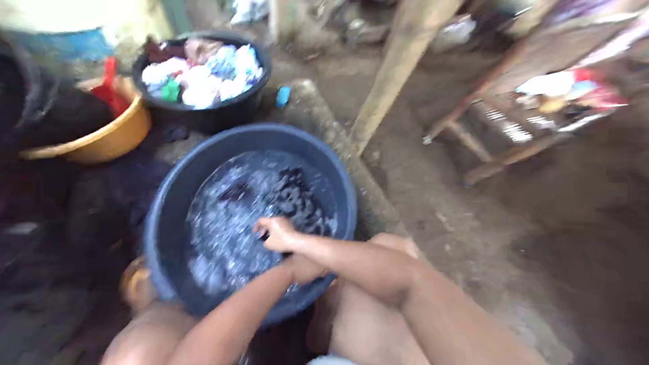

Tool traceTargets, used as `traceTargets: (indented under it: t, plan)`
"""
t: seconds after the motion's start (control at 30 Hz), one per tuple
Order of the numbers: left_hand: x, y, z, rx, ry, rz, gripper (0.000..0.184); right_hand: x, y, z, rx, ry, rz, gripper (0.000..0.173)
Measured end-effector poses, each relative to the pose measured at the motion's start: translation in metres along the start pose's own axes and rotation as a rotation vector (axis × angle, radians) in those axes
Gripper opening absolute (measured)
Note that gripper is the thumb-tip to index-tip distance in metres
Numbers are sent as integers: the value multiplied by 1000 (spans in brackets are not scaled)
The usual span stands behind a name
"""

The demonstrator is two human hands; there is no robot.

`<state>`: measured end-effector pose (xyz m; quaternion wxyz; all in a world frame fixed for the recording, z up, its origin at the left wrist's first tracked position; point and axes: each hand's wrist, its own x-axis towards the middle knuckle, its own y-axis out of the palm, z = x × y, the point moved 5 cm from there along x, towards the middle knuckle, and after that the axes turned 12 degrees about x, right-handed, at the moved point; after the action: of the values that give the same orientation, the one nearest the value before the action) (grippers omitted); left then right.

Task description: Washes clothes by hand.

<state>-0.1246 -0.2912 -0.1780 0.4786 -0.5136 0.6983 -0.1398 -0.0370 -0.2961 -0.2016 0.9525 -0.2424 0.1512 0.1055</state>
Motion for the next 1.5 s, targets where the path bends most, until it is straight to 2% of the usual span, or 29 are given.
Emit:
traceTargets:
  t: [0.03, 0.1, 0.13, 0.17, 0.23, 0.27, 0.3, 0.33, 0.37, 0.43, 0.5, 0.57, 0.63, 0.7, 0.77, 0.8, 0.93, 1.03, 1.1, 1.2, 1.27, 1.33, 1.5]
  plan:
    - [7, 4, 2, 137, 100, -26, 28, 0, -12, -1, 31, -6, -35, 49]
    - [25, 7, 16, 453, 354, -226, 26, 0, -50, -4, 141, -5, -152, 48]
    - [24, -5, 19, 482, 402, -374, 29, -5, -75, -5, 251, 3, -244, 46]
    - [16, -22, 23, 426, 429, -606, 30, -14, -101, -6, 401, 7, -360, 45]
    - [-11, -64, 44, 120, 387, -1088, 37, -35, -146, -12, 734, 12, -612, 43]
    - [-27, -82, 60, -134, 322, -1272, 46, -45, -163, -16, 904, 12, -710, 44]
    - [-41, -97, 76, -400, 239, -1416, 60, -53, -175, -20, 1060, 0, -775, 45]
    - [-51, -106, 93, -701, 146, -1487, 75, -59, -182, -22, 1193, -29, -817, 46]
    - [-54, -108, 107, -1031, 39, -1502, 75, -64, -185, -20, 1289, -77, -839, 46]
    - [-49, -91, 127, -1491, -200, -1372, 69, -70, -180, -8, 1349, -183, -862, 45]
    - [-34, -69, 122, -1622, -331, -1141, 79, -75, -165, 7, 1231, -241, -891, 41]
    - [-22, -64, 105, -1657, -263, -994, 85, -76, -147, 15, 1025, -272, -907, 35]
    - [-19, -71, 85, -1648, -142, -931, 83, -73, -129, 19, 840, -314, -863, 34]
    - [-23, -79, 72, -1678, -93, -942, 68, -71, -107, 26, 599, -424, -767, 32]
    - [-29, -82, 78, -1758, -22, -955, 43, -69, -87, 34, 381, -587, -669, 37]
    - [-33, -83, 84, -1789, 20, -956, 37, -69, -82, 36, 305, -660, -622, 42]
    - [-47, -94, 93, -1715, 52, -989, 32, -78, -93, 44, 184, -814, -505, 52]
    - [-47, -95, 103, -1591, 103, -989, 41, -83, -112, 46, 199, -751, -578, 48]
    - [-47, -95, 101, -1503, 122, -1002, 45, -81, -126, 40, 279, -698, -691, 42]
    - [-47, -93, 89, -1457, 184, -979, 48, -73, -148, 17, 432, -423, -793, 38]
    - [-46, -91, 78, -1449, 235, -942, 50, -63, -161, -9, 516, -218, -757, 42]
    - [-46, -91, 69, -1441, 323, -897, 57, -55, -167, -34, 532, -116, -685, 53]
    - [-51, -108, 59, -1434, 500, -964, 66, -64, -167, -32, 585, -77, -588, 66]
